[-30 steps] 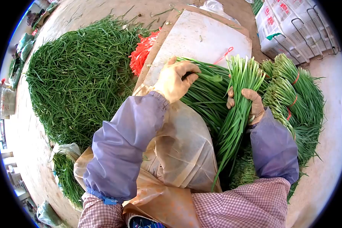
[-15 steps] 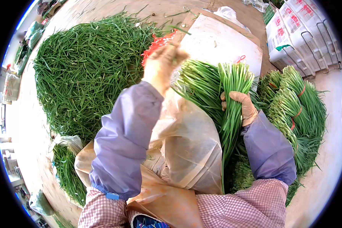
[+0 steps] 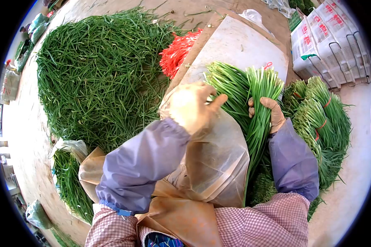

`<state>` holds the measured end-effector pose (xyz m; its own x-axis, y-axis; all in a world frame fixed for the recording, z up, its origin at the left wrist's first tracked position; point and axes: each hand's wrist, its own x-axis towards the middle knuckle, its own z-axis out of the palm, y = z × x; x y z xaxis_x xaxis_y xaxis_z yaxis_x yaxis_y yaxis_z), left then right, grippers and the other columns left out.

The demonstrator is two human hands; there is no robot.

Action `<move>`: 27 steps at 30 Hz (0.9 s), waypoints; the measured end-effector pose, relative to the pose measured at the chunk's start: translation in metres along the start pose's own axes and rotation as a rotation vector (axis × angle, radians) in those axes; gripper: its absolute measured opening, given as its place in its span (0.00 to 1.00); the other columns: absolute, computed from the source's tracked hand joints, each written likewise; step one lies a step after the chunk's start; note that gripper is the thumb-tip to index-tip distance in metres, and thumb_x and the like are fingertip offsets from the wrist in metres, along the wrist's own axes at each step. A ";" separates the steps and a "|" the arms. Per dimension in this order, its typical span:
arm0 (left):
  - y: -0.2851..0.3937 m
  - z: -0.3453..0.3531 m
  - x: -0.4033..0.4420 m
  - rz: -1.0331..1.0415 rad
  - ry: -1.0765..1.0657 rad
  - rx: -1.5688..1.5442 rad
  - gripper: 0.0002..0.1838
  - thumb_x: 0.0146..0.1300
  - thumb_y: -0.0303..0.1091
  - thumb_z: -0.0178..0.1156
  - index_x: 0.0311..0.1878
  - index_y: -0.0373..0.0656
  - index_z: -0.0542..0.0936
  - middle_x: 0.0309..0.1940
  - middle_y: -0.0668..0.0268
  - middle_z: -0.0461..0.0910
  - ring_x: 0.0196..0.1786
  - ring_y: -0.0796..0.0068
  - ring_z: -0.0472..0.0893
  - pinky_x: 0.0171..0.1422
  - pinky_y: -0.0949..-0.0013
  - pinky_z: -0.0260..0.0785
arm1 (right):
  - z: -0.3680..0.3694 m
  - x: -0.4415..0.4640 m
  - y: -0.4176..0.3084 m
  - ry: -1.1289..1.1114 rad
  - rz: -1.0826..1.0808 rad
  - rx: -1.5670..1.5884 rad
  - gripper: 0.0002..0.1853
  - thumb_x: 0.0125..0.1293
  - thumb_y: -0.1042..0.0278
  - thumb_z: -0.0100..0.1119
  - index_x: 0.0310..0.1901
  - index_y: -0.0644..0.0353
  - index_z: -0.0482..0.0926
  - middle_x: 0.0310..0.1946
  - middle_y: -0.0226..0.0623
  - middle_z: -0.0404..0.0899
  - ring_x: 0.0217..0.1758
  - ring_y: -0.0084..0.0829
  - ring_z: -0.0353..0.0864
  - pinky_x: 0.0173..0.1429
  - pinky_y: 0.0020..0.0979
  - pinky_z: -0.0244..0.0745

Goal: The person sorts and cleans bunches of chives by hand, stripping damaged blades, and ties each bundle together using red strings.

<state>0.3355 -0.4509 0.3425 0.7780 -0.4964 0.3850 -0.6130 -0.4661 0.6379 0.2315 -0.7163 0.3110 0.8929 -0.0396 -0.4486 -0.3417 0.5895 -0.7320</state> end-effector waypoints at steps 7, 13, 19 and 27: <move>-0.013 0.048 0.000 -0.184 -0.141 0.004 0.15 0.57 0.44 0.68 0.36 0.40 0.86 0.31 0.56 0.83 0.35 0.56 0.83 0.43 0.59 0.75 | 0.003 -0.002 -0.001 -0.018 -0.004 -0.010 0.20 0.58 0.59 0.67 0.45 0.66 0.80 0.40 0.40 0.81 0.36 0.31 0.82 0.43 0.34 0.80; -0.037 0.029 -0.011 -0.115 -0.063 -0.279 0.08 0.61 0.33 0.65 0.37 0.38 0.85 0.32 0.59 0.85 0.34 0.65 0.84 0.42 0.67 0.75 | 0.000 0.000 -0.001 -0.066 0.004 0.006 0.20 0.58 0.58 0.68 0.45 0.66 0.80 0.40 0.39 0.81 0.37 0.31 0.82 0.43 0.34 0.80; -0.092 -0.014 -0.015 -0.764 0.276 -0.728 0.08 0.66 0.34 0.63 0.40 0.39 0.85 0.26 0.72 0.80 0.27 0.86 0.72 0.33 0.79 0.67 | 0.004 -0.002 -0.002 -0.058 0.002 0.007 0.20 0.58 0.58 0.68 0.44 0.65 0.80 0.40 0.39 0.80 0.36 0.31 0.82 0.44 0.34 0.80; -0.036 -0.037 -0.015 -0.317 -0.187 -0.294 0.15 0.65 0.40 0.64 0.46 0.37 0.83 0.32 0.63 0.83 0.31 0.76 0.79 0.35 0.72 0.72 | 0.002 0.000 -0.001 -0.056 -0.006 0.004 0.19 0.59 0.57 0.66 0.44 0.66 0.79 0.40 0.39 0.80 0.36 0.31 0.81 0.44 0.34 0.79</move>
<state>0.3511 -0.3999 0.3381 0.8662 -0.4988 0.0311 -0.2631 -0.4023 0.8769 0.2324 -0.7149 0.3127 0.9100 0.0020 -0.4146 -0.3350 0.5928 -0.7324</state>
